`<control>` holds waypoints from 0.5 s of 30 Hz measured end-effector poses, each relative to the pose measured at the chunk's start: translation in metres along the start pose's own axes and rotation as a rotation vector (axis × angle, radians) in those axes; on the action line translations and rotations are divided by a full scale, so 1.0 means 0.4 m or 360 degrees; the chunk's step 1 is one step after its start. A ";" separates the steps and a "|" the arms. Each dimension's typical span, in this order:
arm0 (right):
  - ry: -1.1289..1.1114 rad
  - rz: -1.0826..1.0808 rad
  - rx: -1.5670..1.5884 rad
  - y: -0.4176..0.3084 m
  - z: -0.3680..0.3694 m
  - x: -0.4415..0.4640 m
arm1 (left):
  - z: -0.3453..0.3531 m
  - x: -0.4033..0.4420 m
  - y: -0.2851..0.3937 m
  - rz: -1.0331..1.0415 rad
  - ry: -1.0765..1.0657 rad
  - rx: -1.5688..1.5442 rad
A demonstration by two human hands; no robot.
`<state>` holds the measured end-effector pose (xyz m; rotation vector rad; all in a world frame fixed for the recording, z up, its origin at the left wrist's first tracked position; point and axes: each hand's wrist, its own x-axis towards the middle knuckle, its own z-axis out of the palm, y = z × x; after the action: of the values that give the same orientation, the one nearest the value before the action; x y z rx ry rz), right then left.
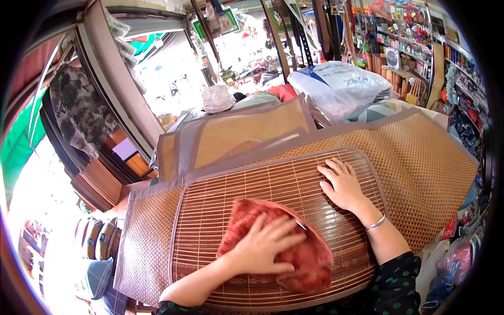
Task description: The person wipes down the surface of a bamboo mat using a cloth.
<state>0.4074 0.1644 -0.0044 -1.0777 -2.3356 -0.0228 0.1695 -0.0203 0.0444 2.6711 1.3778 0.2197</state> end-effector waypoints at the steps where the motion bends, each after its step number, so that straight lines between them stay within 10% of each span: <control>1: 0.0001 0.0001 -0.0004 0.000 0.000 0.001 | -0.013 -0.003 -0.028 -0.0114 0.0041 -0.0010; 7: -0.0012 -0.0005 -0.0002 -0.004 -0.006 0.001 | -0.008 -0.057 -0.289 -0.0833 0.0305 0.0033; 15: -0.0019 -0.0003 0.0024 0.001 -0.004 0.002 | 0.001 -0.037 -0.109 -0.0499 0.0181 0.0110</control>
<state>0.4078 0.1649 -0.0028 -1.0715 -2.3437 0.0004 0.1262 -0.0074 0.0351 2.4803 1.8447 0.2987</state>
